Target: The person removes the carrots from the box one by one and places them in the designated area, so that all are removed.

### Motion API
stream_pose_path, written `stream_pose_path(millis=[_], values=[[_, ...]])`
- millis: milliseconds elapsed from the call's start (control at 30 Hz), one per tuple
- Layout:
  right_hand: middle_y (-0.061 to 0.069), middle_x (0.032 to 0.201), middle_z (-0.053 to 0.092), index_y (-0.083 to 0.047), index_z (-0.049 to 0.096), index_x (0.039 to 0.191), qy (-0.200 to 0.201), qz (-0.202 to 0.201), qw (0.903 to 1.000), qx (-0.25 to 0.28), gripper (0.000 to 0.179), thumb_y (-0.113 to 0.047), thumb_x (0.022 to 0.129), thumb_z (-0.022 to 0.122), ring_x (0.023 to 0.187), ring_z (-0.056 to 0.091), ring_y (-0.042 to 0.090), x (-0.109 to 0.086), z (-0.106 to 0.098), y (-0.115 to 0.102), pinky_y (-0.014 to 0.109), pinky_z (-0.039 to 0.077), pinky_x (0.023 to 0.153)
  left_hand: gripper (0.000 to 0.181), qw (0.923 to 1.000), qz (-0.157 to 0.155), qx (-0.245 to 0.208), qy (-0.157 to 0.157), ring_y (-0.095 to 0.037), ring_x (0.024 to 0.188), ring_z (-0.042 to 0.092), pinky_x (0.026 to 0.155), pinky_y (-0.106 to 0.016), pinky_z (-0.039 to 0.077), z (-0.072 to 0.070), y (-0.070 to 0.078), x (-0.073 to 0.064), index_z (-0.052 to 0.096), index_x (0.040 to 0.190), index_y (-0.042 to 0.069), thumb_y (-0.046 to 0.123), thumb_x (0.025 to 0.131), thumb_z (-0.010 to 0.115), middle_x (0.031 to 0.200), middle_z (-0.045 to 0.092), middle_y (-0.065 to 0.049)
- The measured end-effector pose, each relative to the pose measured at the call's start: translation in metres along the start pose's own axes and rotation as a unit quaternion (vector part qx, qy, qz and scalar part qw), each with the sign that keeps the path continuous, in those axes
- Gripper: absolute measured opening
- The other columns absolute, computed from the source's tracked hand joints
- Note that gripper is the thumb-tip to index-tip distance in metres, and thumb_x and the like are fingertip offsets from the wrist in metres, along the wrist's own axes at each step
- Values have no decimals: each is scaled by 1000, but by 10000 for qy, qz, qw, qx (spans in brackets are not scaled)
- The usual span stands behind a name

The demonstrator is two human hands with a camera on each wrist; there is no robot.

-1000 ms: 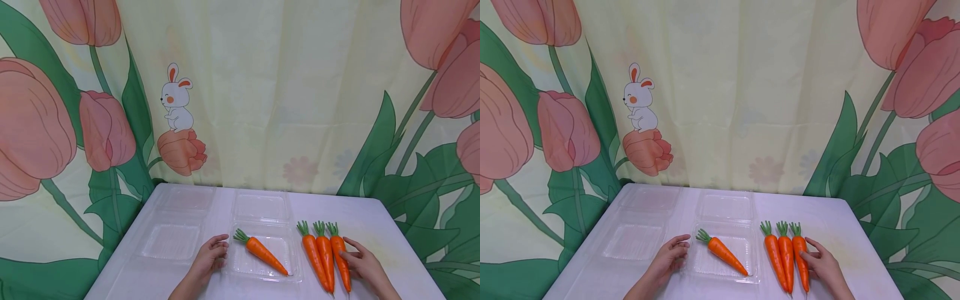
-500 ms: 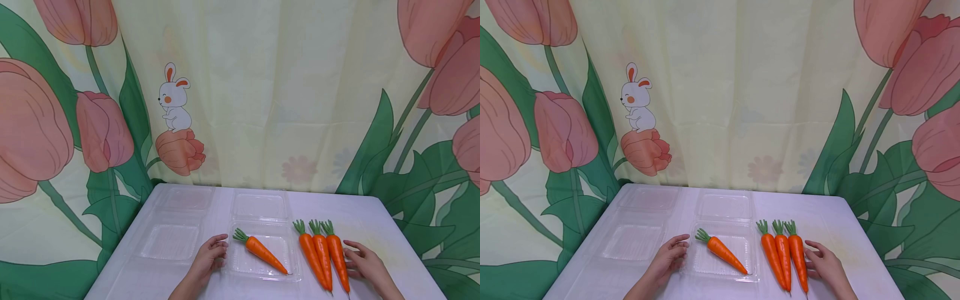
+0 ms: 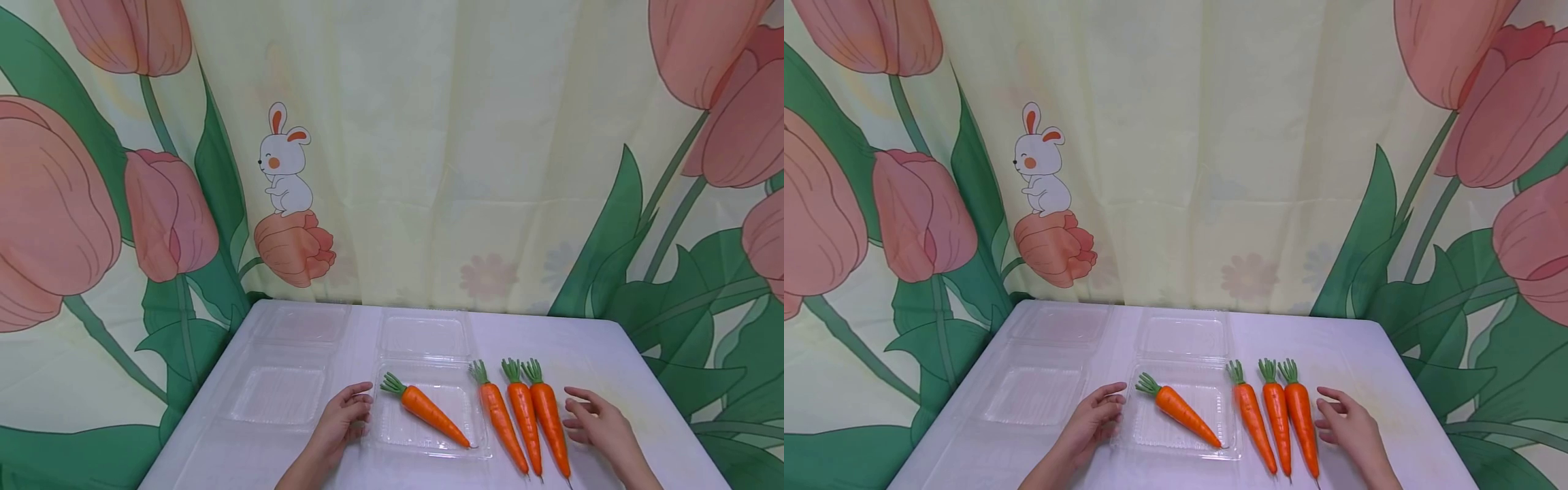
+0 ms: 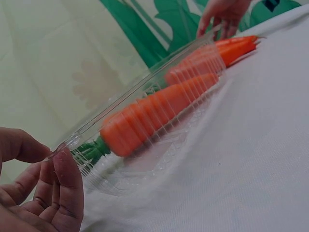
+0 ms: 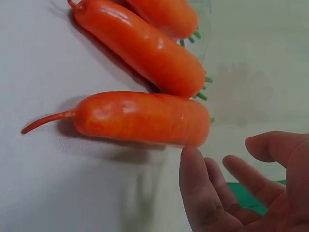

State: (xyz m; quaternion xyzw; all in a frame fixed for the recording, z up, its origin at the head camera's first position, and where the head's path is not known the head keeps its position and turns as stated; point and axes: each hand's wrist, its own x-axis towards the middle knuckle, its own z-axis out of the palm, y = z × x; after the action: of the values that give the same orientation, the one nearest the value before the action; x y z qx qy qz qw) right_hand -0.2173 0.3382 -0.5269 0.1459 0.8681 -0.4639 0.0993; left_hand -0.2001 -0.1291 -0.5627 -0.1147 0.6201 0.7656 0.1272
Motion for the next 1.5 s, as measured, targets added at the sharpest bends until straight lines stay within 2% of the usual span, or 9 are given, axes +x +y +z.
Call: stream_pose_path(millis=[333,467,567,800,1100,1300,1500], values=[[37,128,57,3,43,150,153,-236,9996,-52,61,-36,105,56,89,75,27,-10,4,-28,37,63,77,52,10000,16,27,26,-13,80,61,63,-24,54,0,1,-1,52,144,3,8,94,66,103,64,1],[36,127,59,3,45,149,174,-343,9992,-60,56,-30,105,55,88,74,25,-13,10,-38,38,63,78,52,10000,18,24,35,-13,80,61,63,-24,54,0,0,-1,52,144,3,8,94,66,103,64,1],[35,127,60,2,46,148,180,-401,9990,-67,51,-25,106,54,88,73,25,-16,16,-45,39,63,78,53,10000,17,31,33,-13,80,61,63,-25,54,0,0,-1,51,145,3,8,94,65,103,64,1],[28,121,63,0,51,146,115,-518,9986,9,48,-26,106,56,87,74,25,-26,33,-59,38,63,75,53,10000,-31,3,2,-13,80,61,63,-25,53,0,0,-1,51,145,3,7,94,66,104,64,1],[23,122,66,-2,56,144,103,-837,9964,131,45,-22,104,60,90,74,27,-42,49,-76,37,63,74,52,10000,-29,2,-19,-13,80,61,63,-24,53,-2,0,-1,52,143,3,7,93,66,103,63,0],[21,121,67,-3,56,143,-118,-963,9950,244,45,-21,103,62,90,74,27,-47,61,-89,38,63,74,53,10000,-12,-19,0,-13,80,61,63,-24,53,-1,1,-2,52,144,2,7,93,66,103,64,0],[15,114,69,-5,61,139,-183,-1164,9927,270,41,-17,101,65,88,75,26,-53,79,-100,36,63,71,53,10000,-7,-40,-16,-13,80,61,63,-25,53,0,1,-2,51,145,2,7,94,66,104,64,1]])
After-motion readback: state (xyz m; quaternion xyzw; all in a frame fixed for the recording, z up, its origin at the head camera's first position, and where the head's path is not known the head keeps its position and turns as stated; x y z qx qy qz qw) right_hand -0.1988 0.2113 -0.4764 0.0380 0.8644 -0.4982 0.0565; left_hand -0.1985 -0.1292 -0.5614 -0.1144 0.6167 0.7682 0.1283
